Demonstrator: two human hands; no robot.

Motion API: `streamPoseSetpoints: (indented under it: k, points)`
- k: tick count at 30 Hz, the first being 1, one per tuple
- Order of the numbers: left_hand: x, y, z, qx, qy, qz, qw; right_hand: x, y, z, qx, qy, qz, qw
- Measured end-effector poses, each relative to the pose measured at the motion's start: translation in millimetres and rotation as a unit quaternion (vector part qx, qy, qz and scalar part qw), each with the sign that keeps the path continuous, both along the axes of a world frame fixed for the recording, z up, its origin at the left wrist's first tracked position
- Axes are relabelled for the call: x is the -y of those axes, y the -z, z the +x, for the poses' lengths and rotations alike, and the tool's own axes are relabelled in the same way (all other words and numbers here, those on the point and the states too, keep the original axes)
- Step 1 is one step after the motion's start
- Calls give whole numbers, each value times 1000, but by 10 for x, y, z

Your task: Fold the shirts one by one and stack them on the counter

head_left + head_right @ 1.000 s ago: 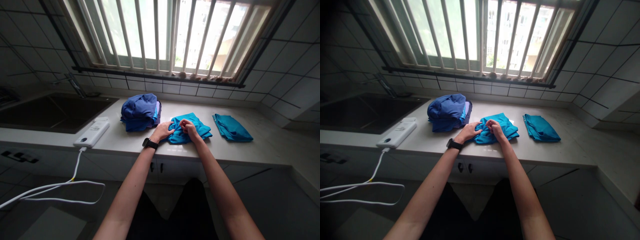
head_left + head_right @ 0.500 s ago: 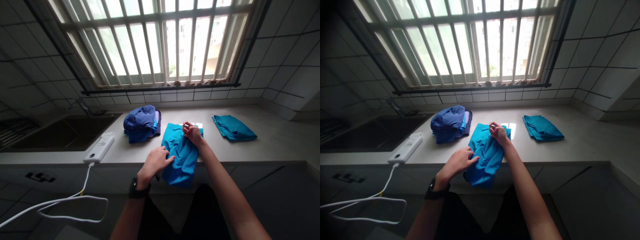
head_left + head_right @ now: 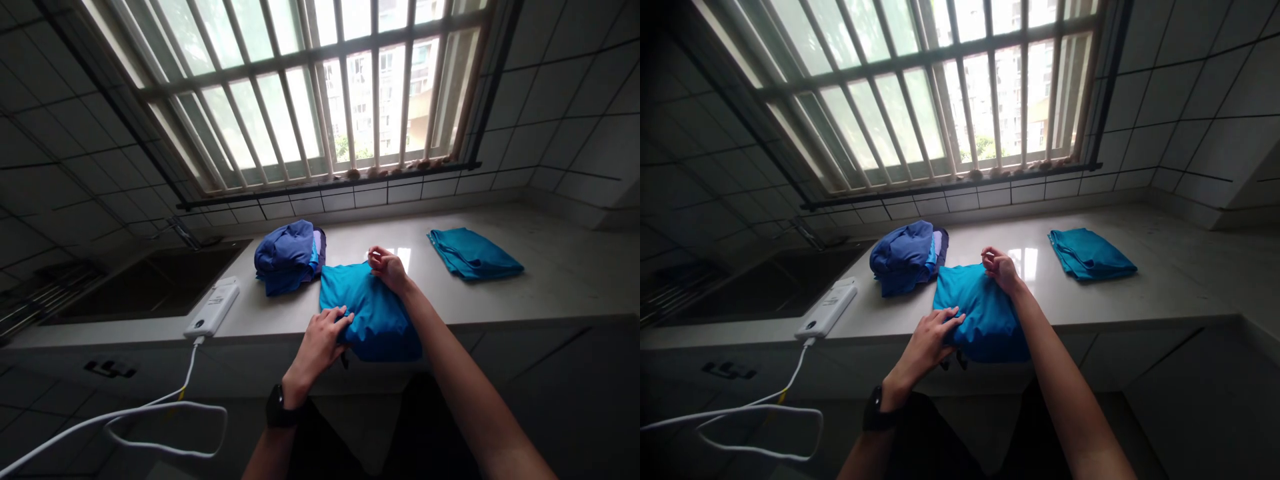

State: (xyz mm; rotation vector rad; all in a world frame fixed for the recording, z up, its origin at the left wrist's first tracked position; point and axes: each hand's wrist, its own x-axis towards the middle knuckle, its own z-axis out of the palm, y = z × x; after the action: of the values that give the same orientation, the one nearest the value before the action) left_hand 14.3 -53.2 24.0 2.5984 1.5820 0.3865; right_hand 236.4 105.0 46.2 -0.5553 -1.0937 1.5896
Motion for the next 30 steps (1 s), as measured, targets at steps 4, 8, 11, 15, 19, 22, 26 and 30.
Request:
streamPoseSetpoints:
  k: [4, 8, 11, 15, 19, 22, 26, 30]
  points:
    - [90, -25, 22, -18, -3, 4, 1000, 0, -2, 7, -2, -3, 3, 1000]
    - [-68, -85, 22, -3, -19, 0, 1000, 5, -8, 17, -2, 8, 1, 1000]
    - [-214, -184, -6, 15, -16, -22, 1000, 9, -15, 30, 7, 25, -3, 1000]
    - [-218, -367, -7, 36, 22, -53, 998, 5, -18, 38, 4, 37, -2, 999]
    - [-29, -410, 131, 72, 85, -52, 992, -10, -9, 23, -11, 38, -2, 999]
    - [93, -300, 250, 59, 83, -39, 994, -19, -1, 9, -22, 48, 1, 999]
    - [173, -112, 302, 58, 64, -1, 996, -22, 3, 3, -29, 53, 3, 998]
    - [209, 80, 313, 38, 40, 29, 998, -16, 0, 2, -28, 59, 5, 998]
